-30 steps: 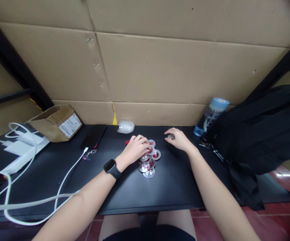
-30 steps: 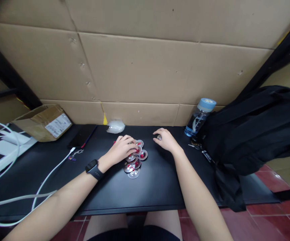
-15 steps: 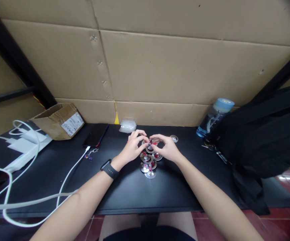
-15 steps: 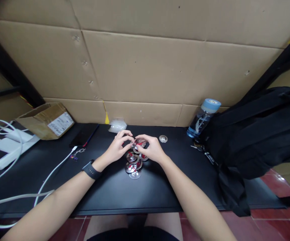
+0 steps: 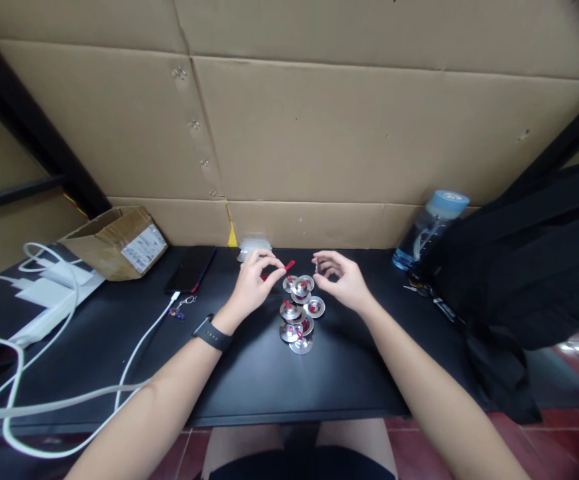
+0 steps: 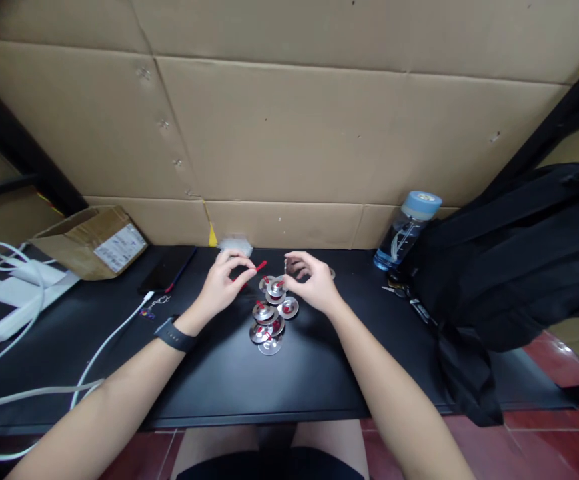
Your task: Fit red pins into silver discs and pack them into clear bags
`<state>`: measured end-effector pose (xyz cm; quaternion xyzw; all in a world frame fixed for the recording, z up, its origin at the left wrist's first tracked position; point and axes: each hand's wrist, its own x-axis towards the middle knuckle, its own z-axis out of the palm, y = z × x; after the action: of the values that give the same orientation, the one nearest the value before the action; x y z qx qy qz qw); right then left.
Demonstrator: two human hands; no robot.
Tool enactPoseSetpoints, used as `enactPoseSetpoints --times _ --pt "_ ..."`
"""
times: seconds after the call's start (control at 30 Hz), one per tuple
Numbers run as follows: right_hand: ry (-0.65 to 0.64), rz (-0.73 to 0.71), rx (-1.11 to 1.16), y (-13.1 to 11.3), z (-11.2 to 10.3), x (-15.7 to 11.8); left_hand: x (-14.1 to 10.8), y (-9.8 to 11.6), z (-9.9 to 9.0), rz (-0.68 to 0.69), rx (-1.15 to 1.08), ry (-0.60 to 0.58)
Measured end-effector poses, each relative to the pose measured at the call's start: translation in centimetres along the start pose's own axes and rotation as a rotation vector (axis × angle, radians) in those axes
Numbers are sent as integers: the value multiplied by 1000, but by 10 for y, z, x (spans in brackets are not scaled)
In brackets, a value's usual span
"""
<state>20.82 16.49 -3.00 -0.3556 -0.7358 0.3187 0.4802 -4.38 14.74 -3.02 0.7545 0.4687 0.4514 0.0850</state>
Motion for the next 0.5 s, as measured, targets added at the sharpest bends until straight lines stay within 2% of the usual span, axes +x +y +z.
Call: enactPoseSetpoints --times 0.13,0.23,0.37,0.5 --pt "46 -22 -451 20 -42 10 2 -30 -21 -34 238 -69" --pt "14 71 -666 42 -65 11 2 -49 -29 1 261 -214" --pt "-96 238 -716 65 -78 9 1 -62 -30 35 265 -368" --pt "-174 319 -700 74 -81 7 0 -61 -30 45 281 -417"
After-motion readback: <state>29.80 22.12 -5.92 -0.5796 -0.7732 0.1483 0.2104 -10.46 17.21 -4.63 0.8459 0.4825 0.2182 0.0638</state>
